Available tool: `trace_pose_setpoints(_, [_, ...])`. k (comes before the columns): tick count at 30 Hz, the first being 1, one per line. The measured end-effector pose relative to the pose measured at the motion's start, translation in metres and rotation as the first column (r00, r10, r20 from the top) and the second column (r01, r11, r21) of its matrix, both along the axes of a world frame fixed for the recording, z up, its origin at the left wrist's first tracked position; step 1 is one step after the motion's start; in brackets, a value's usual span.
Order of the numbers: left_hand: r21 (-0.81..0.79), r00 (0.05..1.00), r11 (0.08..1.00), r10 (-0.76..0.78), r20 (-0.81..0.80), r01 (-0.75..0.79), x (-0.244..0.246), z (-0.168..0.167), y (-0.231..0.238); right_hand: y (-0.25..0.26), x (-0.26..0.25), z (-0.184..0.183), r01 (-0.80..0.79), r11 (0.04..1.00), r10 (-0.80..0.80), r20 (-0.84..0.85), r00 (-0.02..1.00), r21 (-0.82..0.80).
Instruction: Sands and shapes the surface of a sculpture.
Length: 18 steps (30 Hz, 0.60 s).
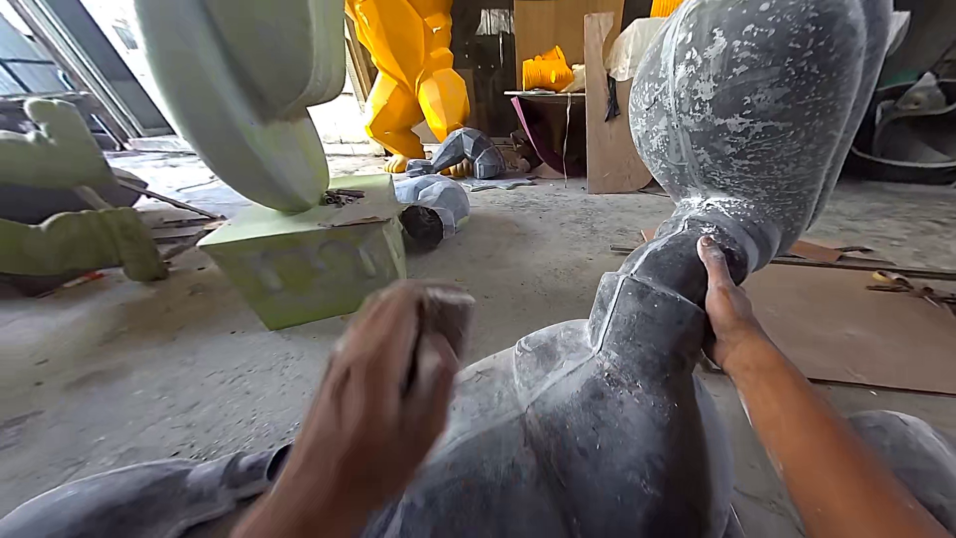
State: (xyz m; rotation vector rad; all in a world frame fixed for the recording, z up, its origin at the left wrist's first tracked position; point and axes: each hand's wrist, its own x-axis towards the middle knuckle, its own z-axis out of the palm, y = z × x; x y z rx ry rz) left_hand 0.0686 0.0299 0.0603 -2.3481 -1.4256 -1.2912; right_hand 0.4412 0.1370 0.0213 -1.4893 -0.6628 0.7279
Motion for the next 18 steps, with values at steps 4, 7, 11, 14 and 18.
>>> trace_pose_setpoints(4, [-0.311, 0.997, 0.948, 0.07, 0.02, -0.06, -0.034, 0.007, 0.045, -0.011, 0.0, 0.007, 0.025, 0.999, -0.025, 0.015, 1.0, -0.036])
trace_pose_setpoints(7, [-0.442, 0.997, 0.896, 0.065, 0.044, -0.039, -0.035, -0.004, 0.056, -0.022, -0.004, 0.012, 0.044, 0.999, -0.044, 0.037, 0.998, -0.017])
trace_pose_setpoints(11, [-0.419, 0.992, 0.908, 0.039, 0.12, 0.015, -0.03, -0.005, 0.05, -0.055, -0.037, 0.023, 0.099, 0.993, -0.117, 0.376, 0.919, 0.067])
trace_pose_setpoints(14, [-0.409, 0.99, 0.91, -0.013, 0.137, 0.069, -0.036, -0.007, 0.057, -0.1, -0.099, 0.037, -0.208, 0.917, -0.102, 0.703, 0.704, 0.34])
trace_pose_setpoints(18, [-0.378, 0.988, 0.918, -0.078, 0.13, 0.122, -0.043, -0.012, 0.062, -0.109, -0.187, 0.052, -0.676, 0.73, 0.454, 0.668, 0.59, 0.101])
